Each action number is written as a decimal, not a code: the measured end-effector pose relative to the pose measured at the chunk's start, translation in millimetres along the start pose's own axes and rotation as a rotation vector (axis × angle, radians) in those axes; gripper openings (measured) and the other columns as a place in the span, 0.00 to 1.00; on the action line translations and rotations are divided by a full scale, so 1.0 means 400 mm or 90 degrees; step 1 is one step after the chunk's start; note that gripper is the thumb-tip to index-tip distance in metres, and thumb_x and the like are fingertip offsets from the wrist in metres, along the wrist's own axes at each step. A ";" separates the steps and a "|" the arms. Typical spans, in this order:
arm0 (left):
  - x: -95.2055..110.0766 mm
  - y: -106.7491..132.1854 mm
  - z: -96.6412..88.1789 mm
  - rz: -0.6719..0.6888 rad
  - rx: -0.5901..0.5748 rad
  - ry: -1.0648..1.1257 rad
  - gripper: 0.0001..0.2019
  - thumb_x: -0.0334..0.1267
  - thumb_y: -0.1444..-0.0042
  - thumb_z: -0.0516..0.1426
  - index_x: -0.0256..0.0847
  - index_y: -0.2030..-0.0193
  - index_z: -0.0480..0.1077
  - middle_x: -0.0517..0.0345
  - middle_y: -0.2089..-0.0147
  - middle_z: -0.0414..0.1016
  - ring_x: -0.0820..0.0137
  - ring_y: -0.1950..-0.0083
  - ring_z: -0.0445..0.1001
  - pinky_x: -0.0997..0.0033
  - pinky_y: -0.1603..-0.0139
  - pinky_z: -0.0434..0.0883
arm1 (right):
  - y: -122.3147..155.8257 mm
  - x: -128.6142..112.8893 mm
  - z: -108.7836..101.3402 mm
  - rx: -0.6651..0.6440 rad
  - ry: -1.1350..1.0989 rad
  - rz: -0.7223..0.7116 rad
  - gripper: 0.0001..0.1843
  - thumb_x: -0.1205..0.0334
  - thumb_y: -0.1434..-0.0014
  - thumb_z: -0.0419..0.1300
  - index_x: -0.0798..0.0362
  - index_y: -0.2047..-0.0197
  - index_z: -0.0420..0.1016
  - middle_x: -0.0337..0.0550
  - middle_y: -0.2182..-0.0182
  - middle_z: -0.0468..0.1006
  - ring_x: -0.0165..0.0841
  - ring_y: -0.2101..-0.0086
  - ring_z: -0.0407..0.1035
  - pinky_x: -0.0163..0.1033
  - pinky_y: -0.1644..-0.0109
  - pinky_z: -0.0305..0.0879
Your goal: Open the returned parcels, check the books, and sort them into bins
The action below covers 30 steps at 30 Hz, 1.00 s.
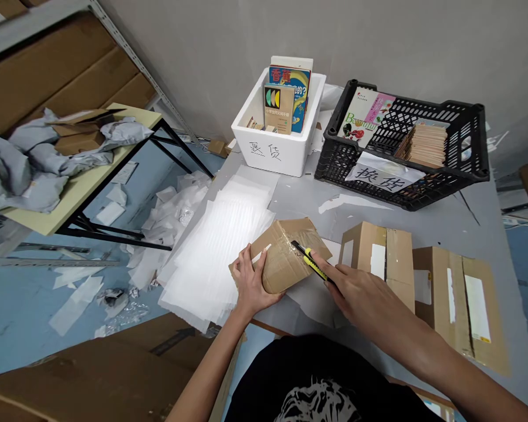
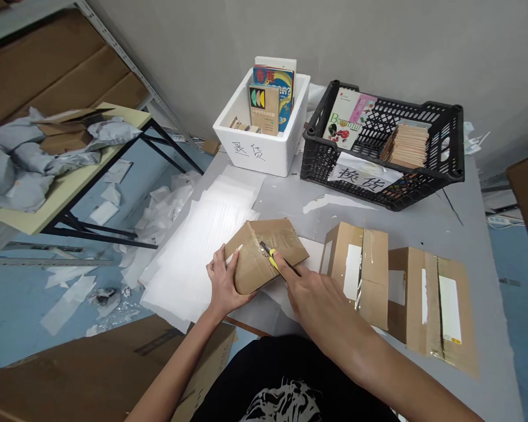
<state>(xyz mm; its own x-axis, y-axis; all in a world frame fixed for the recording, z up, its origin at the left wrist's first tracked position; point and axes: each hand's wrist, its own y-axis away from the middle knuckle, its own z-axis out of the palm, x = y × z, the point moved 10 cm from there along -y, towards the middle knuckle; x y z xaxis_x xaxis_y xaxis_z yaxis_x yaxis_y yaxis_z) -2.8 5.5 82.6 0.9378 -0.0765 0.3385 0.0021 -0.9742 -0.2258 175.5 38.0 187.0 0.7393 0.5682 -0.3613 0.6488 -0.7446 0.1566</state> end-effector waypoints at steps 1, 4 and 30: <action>-0.002 0.000 0.002 -0.005 -0.005 -0.001 0.55 0.59 0.63 0.61 0.44 0.30 0.42 0.33 0.30 0.36 0.41 0.33 0.47 0.47 0.45 0.51 | 0.003 -0.001 0.002 0.002 -0.002 0.003 0.35 0.70 0.39 0.45 0.45 0.31 0.44 0.43 0.65 0.77 0.33 0.72 0.70 0.37 0.70 0.62; -0.005 -0.001 0.006 -0.019 -0.016 -0.005 0.54 0.60 0.64 0.60 0.43 0.31 0.45 0.34 0.29 0.37 0.40 0.33 0.47 0.47 0.45 0.51 | 0.010 -0.003 0.005 0.007 0.002 0.026 0.34 0.70 0.39 0.45 0.46 0.31 0.45 0.43 0.67 0.76 0.34 0.73 0.70 0.37 0.72 0.61; 0.032 -0.065 0.009 -0.069 -0.031 -0.042 0.49 0.60 0.60 0.60 0.43 0.32 0.51 0.35 0.31 0.45 0.41 0.36 0.50 0.44 0.46 0.53 | 0.164 0.274 0.025 0.152 0.222 0.379 0.43 0.76 0.46 0.45 0.45 0.30 0.39 0.51 0.61 0.68 0.39 0.67 0.67 0.41 0.68 0.65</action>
<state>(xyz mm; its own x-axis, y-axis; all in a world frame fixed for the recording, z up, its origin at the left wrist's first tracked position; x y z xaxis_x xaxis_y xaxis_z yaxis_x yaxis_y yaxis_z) 10.2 30.6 89.3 0.9539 0.0418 0.2972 0.0888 -0.9852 -0.1465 297.5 47.9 148.4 0.9948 0.0915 0.0437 0.0908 -0.9957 0.0167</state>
